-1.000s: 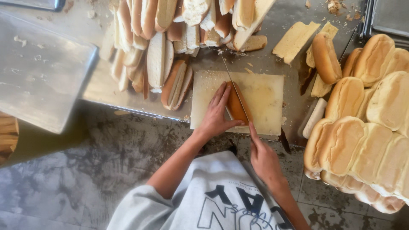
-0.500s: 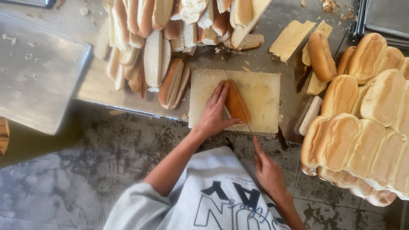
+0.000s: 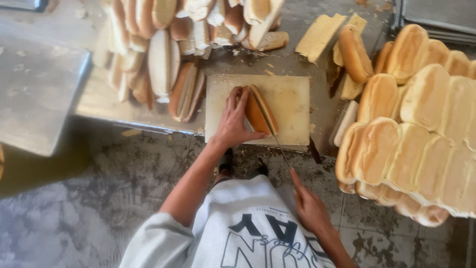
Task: The person slices a tray of connected bread rolls into individual pieces using a long knife on a metal countertop. They then proceed to slice the individual rolls lengthwise on a cutting board, separating the halves and stacking them.
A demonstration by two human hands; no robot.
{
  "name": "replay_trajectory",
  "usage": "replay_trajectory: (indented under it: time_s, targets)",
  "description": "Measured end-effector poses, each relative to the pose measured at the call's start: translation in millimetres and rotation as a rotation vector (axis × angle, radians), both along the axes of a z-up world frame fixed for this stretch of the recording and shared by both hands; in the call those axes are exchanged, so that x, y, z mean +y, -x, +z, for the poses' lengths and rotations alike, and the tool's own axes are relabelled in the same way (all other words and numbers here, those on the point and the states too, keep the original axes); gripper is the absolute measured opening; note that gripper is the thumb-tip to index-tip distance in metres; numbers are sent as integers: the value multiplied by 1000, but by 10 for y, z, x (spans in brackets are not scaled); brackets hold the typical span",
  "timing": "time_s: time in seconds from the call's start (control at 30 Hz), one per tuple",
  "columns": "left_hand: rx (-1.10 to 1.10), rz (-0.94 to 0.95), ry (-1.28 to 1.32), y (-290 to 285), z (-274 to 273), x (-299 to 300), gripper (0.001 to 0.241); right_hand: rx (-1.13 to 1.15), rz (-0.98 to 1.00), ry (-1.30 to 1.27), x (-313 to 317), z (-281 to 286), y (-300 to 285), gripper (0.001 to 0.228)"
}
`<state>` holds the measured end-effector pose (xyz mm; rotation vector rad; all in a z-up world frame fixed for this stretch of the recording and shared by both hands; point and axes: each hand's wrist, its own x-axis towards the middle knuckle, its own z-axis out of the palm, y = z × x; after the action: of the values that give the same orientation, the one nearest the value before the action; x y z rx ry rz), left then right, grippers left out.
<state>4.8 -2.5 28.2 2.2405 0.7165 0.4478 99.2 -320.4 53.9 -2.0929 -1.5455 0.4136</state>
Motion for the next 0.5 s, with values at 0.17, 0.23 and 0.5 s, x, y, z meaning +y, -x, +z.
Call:
replay_trajectory:
  time_s: [0.17, 0.23, 0.5]
  targets:
    - [-139, 27, 127, 291, -12, -61, 134, 371, -305, 520, -540, 61, 43, 65]
    - [-197, 28, 151, 373, -34, -66, 134, 379, -261, 462, -396, 31, 71, 66]
    - [-220, 45, 182, 440, -255, -23, 132, 324, -136, 660, 1315, 253, 195, 70]
